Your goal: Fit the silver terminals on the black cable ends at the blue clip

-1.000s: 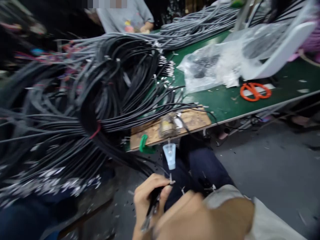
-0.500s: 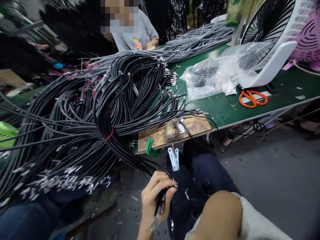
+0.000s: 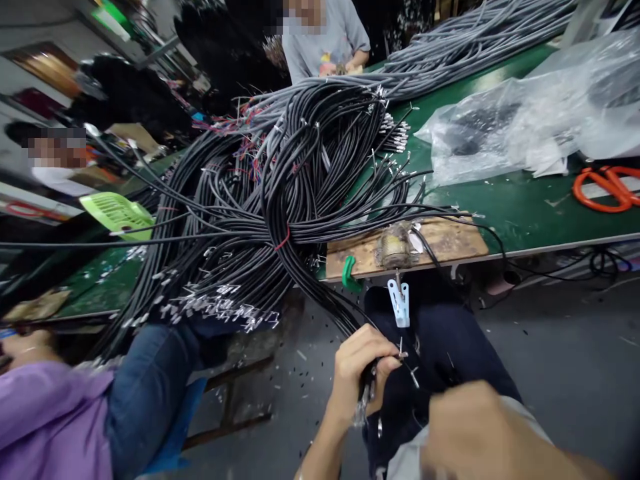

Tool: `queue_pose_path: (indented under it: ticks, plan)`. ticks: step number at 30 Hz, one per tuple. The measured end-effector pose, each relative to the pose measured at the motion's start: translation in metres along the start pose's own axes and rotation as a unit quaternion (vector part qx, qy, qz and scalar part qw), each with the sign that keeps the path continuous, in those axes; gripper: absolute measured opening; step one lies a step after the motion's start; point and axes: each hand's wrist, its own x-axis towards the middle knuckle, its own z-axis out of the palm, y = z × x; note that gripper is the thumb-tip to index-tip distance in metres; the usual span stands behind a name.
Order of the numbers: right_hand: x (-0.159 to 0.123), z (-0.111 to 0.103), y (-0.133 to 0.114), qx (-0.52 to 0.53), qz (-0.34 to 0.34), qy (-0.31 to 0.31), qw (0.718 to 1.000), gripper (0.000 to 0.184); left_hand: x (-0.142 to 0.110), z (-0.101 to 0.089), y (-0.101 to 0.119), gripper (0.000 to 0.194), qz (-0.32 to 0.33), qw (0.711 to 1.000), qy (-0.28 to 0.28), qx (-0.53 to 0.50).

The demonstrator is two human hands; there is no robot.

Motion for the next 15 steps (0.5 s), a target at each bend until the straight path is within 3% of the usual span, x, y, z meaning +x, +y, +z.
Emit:
queue_pose_path:
  ticks: [2, 3, 5, 9, 12, 15]
  plan:
    - [0.029, -0.028, 0.003, -0.026, 0.054, 0.048, 0.997, 0.023, 0.001, 0.0, 0.0, 0.006, 0.0, 1.0, -0.014, -0.003]
    - [0.042, -0.038, 0.005, -0.036, 0.109, 0.085, 0.99, 0.033, 0.001, 0.0, 0.0, 0.006, -0.003, 1.0, -0.022, 0.002]
    - [0.066, -0.049, 0.007, 0.001, 0.151, 0.121, 0.981, 0.045, 0.002, 0.0, 0.0, 0.007, -0.01, 0.999, -0.032, 0.017]
    - [0.105, -0.053, 0.003, 0.007, 0.128, 0.2, 0.971, 0.039, 0.0, 0.0, 0.001, 0.01, 0.009, 0.999, 0.003, 0.038]
    - [0.127, -0.055, -0.001, -0.015, 0.116, 0.204, 0.972, 0.043, -0.004, -0.001, 0.004, 0.017, 0.009, 0.996, 0.067, 0.061]
    - [0.138, -0.058, 0.002, 0.035, 0.139, 0.171, 0.975, 0.05, -0.004, 0.0, 0.008, 0.024, 0.021, 0.995, 0.056, 0.079]
